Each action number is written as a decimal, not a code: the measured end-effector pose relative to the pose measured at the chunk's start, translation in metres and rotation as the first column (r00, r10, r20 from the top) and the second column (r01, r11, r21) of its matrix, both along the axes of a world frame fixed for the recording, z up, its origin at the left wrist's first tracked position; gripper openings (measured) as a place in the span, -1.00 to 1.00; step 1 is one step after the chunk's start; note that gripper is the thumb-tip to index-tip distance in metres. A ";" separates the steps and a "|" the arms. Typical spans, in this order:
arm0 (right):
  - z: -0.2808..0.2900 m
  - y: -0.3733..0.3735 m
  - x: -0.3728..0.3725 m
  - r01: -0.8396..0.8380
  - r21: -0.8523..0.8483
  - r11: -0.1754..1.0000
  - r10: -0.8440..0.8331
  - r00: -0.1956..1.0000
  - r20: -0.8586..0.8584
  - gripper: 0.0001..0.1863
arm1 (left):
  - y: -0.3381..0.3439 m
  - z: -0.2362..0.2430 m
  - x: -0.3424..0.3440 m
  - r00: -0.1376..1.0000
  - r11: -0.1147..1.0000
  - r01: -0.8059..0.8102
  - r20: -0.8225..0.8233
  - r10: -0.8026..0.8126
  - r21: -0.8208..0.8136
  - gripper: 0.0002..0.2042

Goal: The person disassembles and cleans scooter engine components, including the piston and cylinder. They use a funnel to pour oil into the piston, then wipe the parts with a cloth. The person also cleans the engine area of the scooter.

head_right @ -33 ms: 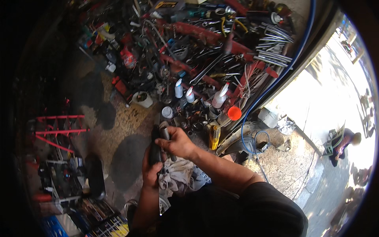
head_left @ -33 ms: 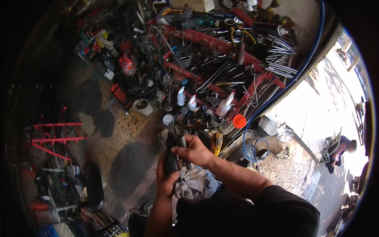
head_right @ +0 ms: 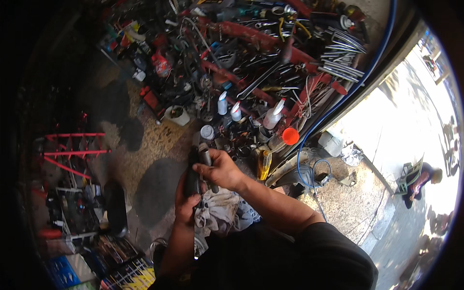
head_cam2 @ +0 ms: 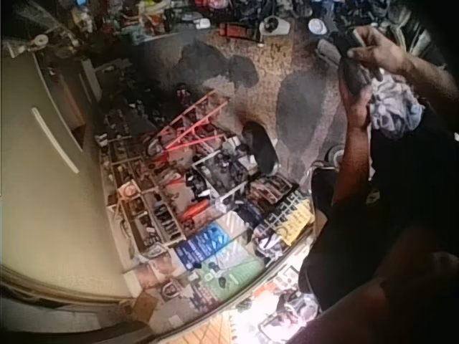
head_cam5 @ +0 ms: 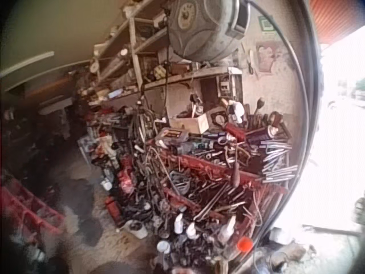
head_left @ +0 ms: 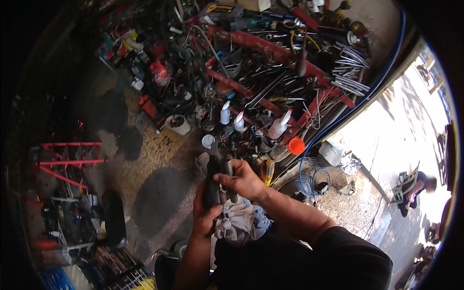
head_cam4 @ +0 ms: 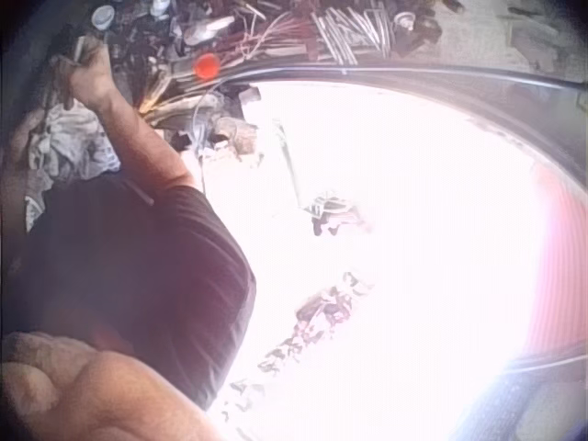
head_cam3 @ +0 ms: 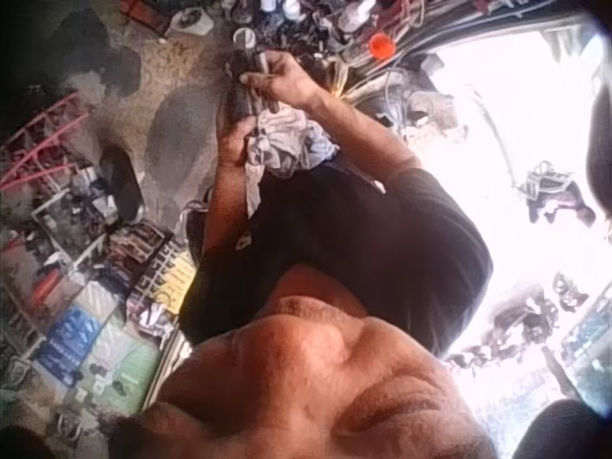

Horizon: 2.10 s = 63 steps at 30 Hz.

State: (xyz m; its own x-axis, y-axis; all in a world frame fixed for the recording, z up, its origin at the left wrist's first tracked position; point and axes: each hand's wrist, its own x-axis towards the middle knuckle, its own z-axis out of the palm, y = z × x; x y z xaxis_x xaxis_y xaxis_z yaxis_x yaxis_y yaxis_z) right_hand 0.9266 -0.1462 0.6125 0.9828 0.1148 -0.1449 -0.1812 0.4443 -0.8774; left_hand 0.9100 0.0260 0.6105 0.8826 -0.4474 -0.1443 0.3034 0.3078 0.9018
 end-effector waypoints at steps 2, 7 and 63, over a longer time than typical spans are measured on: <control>0.002 0.003 -0.004 -0.045 0.138 0.989 0.043 0.999 0.015 -0.90 | -0.002 0.002 -0.005 1.000 0.997 0.006 0.003 -0.006 -0.077 -0.19; 0.002 0.008 -0.008 -0.050 0.184 0.982 0.046 0.999 0.027 -0.90 | -0.008 0.005 -0.009 0.999 0.988 -0.033 -0.020 0.030 -0.153 -0.24; -0.059 -0.003 0.006 -0.209 -0.588 0.781 0.027 0.953 -0.303 -0.67 | 0.000 -0.073 0.007 0.956 0.834 0.294 -0.156 -0.250 0.467 -0.85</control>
